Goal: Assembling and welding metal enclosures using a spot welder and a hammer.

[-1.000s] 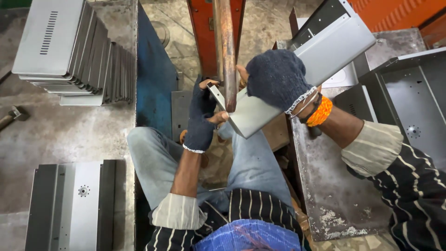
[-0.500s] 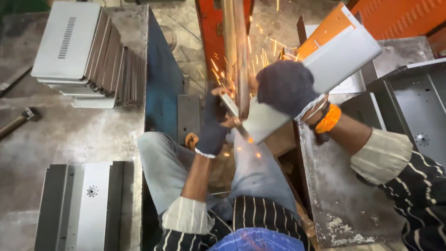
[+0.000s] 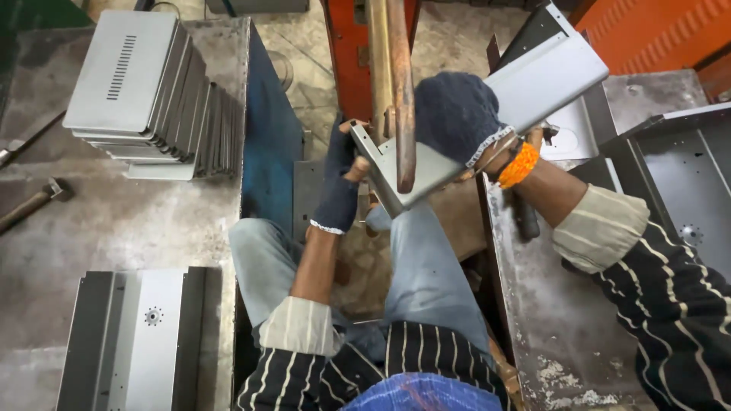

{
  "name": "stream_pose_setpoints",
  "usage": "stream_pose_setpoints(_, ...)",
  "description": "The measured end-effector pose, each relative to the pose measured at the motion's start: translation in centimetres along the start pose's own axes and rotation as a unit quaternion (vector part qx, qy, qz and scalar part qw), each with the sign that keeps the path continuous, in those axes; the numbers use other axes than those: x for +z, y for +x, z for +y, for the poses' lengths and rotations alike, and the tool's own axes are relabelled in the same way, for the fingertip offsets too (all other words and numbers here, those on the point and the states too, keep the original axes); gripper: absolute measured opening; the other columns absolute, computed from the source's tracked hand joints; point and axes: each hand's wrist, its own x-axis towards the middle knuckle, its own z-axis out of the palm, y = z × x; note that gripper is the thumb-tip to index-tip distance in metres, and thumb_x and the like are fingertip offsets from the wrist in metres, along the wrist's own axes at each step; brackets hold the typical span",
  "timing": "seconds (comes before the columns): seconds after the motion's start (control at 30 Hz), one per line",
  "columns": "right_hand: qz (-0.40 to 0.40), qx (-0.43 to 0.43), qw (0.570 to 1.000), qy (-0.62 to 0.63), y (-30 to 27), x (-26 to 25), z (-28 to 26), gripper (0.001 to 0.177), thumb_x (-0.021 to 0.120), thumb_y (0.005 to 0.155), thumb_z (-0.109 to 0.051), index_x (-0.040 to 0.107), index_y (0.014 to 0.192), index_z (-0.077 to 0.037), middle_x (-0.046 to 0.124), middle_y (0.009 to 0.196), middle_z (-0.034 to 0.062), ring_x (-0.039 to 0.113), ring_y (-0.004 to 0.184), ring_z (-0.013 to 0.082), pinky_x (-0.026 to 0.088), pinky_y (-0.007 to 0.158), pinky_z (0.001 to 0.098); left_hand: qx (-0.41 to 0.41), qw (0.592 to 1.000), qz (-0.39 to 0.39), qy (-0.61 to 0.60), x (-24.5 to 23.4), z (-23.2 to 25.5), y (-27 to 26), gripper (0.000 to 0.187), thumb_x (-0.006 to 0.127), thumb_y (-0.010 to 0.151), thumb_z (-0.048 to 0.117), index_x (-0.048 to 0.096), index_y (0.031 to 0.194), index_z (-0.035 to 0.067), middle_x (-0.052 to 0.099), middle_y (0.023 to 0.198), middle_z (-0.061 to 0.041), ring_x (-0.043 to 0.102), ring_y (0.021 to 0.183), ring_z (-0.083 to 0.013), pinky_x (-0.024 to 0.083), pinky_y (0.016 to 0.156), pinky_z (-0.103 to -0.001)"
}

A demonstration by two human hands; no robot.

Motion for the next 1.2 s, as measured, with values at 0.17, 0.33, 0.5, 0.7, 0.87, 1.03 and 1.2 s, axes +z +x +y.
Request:
stream_pose_setpoints(0.17,-0.076,0.041,0.996,0.005,0.2,-1.3,-2.0,0.023,0.075,0.076,-0.027,0.072,0.067,-0.006,0.065,0.062,0.0207,0.066,0.057,0.0404,0.054,0.056,0.0505,0.036,0.978,-0.002,-0.206,-1.9,-7.6,-0.7,0.083,0.065,0.088,0.072,0.050,0.144,0.013,0.056,0.125,-0.005,0.058,0.102,-0.0192,0.051,0.080,-0.035)
stream_pose_setpoints(0.33,-0.039,0.042,0.998,-0.036,-0.5,-1.0,-1.2,0.020,0.075,0.075,-0.025,0.072,0.068,-0.007,0.064,0.063,0.0207,0.067,0.060,0.0410,0.054,0.057,0.0506,-0.032,0.988,0.013,-0.154,0.3,-2.4,-2.0,0.083,0.042,0.098,0.080,0.048,0.148,0.014,0.054,0.135,-0.005,0.057,0.122,-0.0177,0.050,0.107,-0.033)
stream_pose_setpoints(0.5,-0.088,0.029,0.996,-0.008,-2.0,-1.2,-1.7,0.012,0.074,0.073,-0.024,0.074,0.068,-0.013,0.066,0.063,0.0170,0.067,0.058,0.0377,0.055,0.060,0.0495,-0.133,0.959,0.072,-0.238,-0.3,-6.7,-4.2,0.086,0.034,0.101,0.076,0.048,0.157,0.012,0.058,0.126,-0.012,0.050,0.101,-0.0285,0.039,0.077,-0.043)
stream_pose_setpoints(0.7,-0.042,0.024,0.997,0.063,-4.4,-3.2,-3.3,0.017,0.073,0.074,-0.026,0.070,0.064,-0.012,0.066,0.062,0.0154,0.068,0.059,0.0346,0.054,0.061,0.0482,-0.032,0.987,0.013,-0.157,0.9,0.8,-3.6,0.086,0.033,0.104,0.074,0.052,0.145,0.001,0.058,0.139,-0.009,0.054,0.128,-0.0224,0.038,0.113,-0.038)
stream_pose_setpoints(0.87,-0.075,0.060,0.994,0.051,-7.6,-4.9,-7.9,0.018,0.070,0.073,-0.029,0.073,0.064,-0.013,0.065,0.060,0.0162,0.066,0.057,0.0360,0.052,0.059,0.0503,-0.060,0.982,0.045,-0.170,-0.5,0.8,-8.1,0.078,0.032,0.103,0.067,0.052,0.144,0.004,0.056,0.145,-0.007,0.048,0.140,-0.0204,0.031,0.123,-0.037)
stream_pose_setpoints(1.03,-0.050,0.040,0.997,0.052,-9.7,-4.1,-8.8,0.036,0.063,0.093,-0.032,0.071,0.067,-0.009,0.064,0.060,0.0171,0.065,0.055,0.0358,0.053,0.060,0.0491,-0.073,0.989,0.067,-0.113,-0.1,-3.3,-10.0,0.070,0.035,0.106,0.062,0.061,0.129,0.002,0.065,0.134,-0.008,0.055,0.133,-0.0208,0.036,0.118,-0.034)
stream_pose_setpoints(1.2,-0.012,0.056,0.998,0.020,-12.4,-4.4,-9.6,0.050,0.056,0.103,-0.034,0.070,0.062,-0.009,0.062,0.055,0.0136,0.062,0.050,0.0326,0.052,0.057,0.0483,-0.094,0.943,0.243,-0.208,3.2,-1.9,-10.4,0.038,0.059,0.105,0.044,0.065,0.092,0.009,0.065,0.082,-0.002,0.059,0.075,-0.0139,0.046,0.070,-0.030)
